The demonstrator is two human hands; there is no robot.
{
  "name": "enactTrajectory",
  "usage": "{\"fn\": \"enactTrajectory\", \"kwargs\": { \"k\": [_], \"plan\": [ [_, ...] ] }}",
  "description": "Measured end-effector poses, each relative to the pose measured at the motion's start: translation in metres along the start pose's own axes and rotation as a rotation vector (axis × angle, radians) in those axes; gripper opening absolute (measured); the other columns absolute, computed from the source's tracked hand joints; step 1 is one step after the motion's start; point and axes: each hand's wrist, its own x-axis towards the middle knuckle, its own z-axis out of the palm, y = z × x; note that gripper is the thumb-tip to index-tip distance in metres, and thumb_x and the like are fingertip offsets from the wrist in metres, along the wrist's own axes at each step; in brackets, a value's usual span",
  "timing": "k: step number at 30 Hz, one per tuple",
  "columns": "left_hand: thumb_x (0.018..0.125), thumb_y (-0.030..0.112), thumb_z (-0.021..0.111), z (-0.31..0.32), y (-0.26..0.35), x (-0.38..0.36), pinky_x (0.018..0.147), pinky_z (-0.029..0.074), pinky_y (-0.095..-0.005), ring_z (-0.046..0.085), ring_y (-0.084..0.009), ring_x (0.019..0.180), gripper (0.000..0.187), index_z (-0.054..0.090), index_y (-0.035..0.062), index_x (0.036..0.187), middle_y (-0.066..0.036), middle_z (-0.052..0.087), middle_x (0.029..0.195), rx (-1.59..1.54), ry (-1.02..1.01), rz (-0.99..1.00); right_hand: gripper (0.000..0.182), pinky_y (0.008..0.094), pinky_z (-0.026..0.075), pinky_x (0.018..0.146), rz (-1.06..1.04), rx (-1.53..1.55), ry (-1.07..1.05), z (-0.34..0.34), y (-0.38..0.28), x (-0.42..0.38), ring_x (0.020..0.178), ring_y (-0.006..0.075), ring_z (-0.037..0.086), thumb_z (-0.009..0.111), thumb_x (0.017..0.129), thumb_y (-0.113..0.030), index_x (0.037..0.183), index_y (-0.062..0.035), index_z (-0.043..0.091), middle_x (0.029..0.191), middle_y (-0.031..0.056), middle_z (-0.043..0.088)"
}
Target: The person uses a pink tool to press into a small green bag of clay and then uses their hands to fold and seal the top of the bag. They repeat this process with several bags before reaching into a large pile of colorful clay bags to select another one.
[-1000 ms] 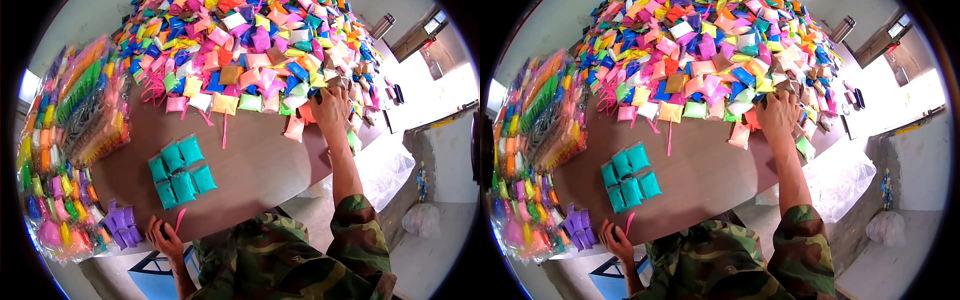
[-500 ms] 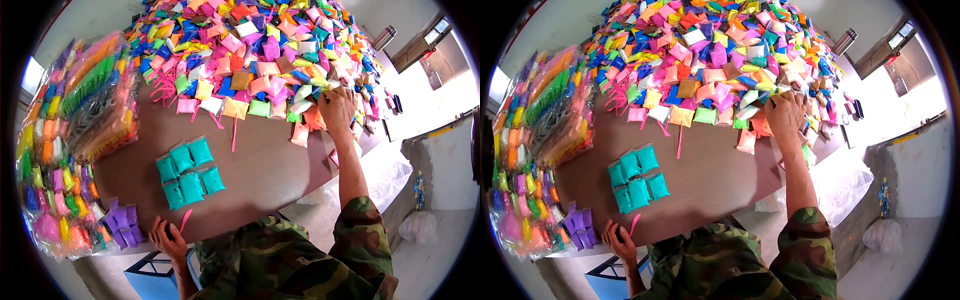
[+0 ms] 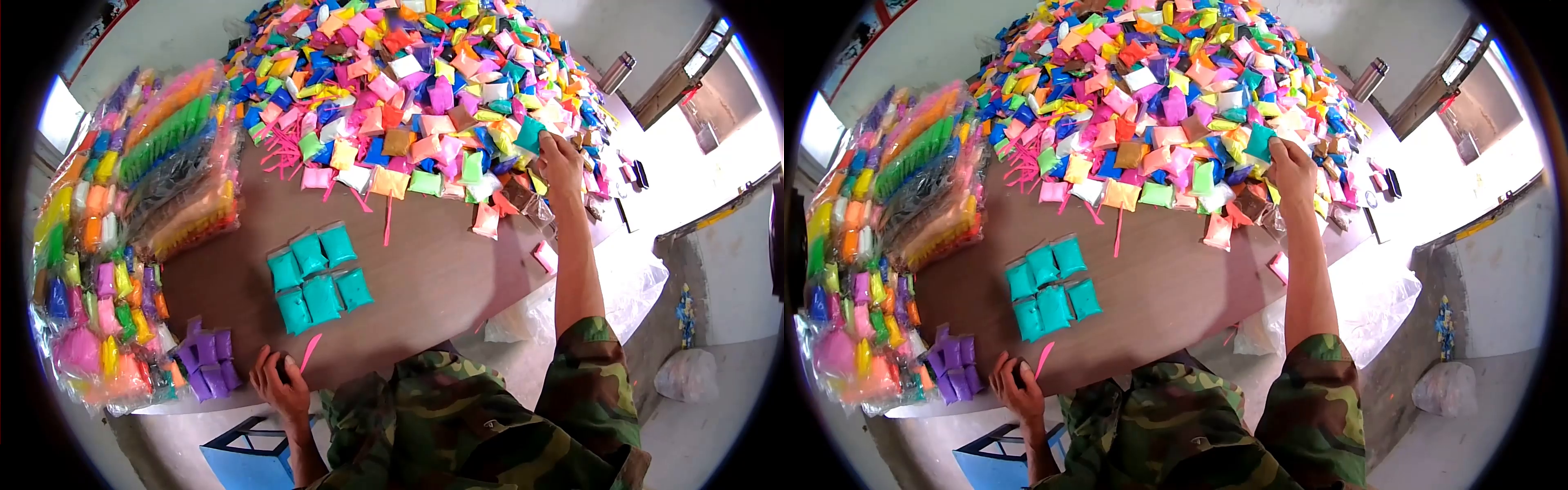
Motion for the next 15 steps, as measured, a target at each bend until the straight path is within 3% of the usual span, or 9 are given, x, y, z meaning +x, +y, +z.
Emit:
{"fn": "enactTrajectory", "kwargs": {
  "k": [1,5,8,10,12,14,15],
  "plan": [
    [0.096,0.016,0.070,0.000,0.000,-0.001,0.103,0.048,-0.0523,0.064,-0.0419,0.117,0.021,0.070,0.0024,0.112,-0.018,0.070,0.129,0.000,-0.001,-0.004,0.032,0.0255,0.051,0.066,0.091,0.209,-0.031,0.003,-0.005,-0.009,0.076,0.0114,0.066,0.070,0.105,-0.032,0.111,-0.0014,0.078,0.083,-0.0006,0.068],
    [0.093,0.017,0.073,-0.002,0.001,0.000,0.103,0.048,-0.0526,0.064,-0.0413,0.116,0.024,0.071,0.0031,0.113,-0.017,0.071,0.129,0.006,0.004,0.010,0.028,0.0260,0.054,0.060,0.281,0.394,-0.173,0.018,-0.017,-0.074,0.075,0.0111,0.067,0.061,0.110,-0.029,0.121,-0.0048,0.069,0.087,-0.0003,0.066],
    [0.092,0.016,0.075,-0.004,-0.001,0.001,0.103,0.049,-0.0501,0.064,-0.0400,0.116,0.027,0.071,0.0017,0.115,-0.017,0.071,0.127,-0.068,0.011,-0.004,0.035,0.0259,0.045,0.055,0.315,0.315,-0.355,0.031,-0.001,-0.137,0.066,0.0095,0.062,0.054,0.113,-0.037,0.101,-0.0075,0.069,0.081,-0.0005,0.064],
    [0.093,0.015,0.075,-0.011,0.003,0.007,0.102,0.050,-0.0472,0.065,-0.0370,0.115,0.027,0.071,0.0008,0.115,-0.017,0.072,0.125,-0.155,0.011,-0.080,0.042,0.0265,0.040,0.055,0.314,0.098,-0.375,0.040,0.010,-0.187,0.063,0.0081,0.054,0.052,0.114,-0.039,0.090,-0.0086,0.067,0.078,-0.0007,0.061],
    [0.093,0.013,0.074,-0.020,0.008,0.004,0.101,0.050,-0.0442,0.066,-0.0341,0.114,0.026,0.071,0.0000,0.115,-0.017,0.072,0.124,-0.271,0.019,-0.137,0.044,0.0317,0.041,0.057,0.280,0.011,-0.422,0.052,0.027,-0.236,0.065,0.0110,0.049,0.053,0.114,-0.036,0.085,-0.0045,0.063,0.076,0.0022,0.058],
    [0.092,0.010,0.074,-0.029,0.028,0.012,0.099,0.051,-0.0420,0.067,-0.0329,0.110,0.029,0.071,-0.0006,0.119,-0.017,0.073,0.120,-0.327,-0.018,-0.080,0.039,0.0375,0.043,0.060,-0.059,-0.021,-0.507,0.058,0.044,-0.280,0.069,0.0140,0.048,0.057,0.112,-0.029,0.087,0.0006,0.060,0.073,0.0067,0.055],
    [0.090,0.007,0.075,-0.036,0.047,0.016,0.093,0.054,-0.0393,0.068,-0.0284,0.103,0.035,0.071,-0.0006,0.124,-0.015,0.074,0.115,-0.351,-0.066,-0.069,0.035,0.0403,0.045,0.061,-0.054,0.001,-0.542,0.060,0.046,-0.301,0.069,0.0185,0.049,0.059,0.111,-0.024,0.088,0.0018,0.060,0.073,0.0106,0.055]
  ]
}}
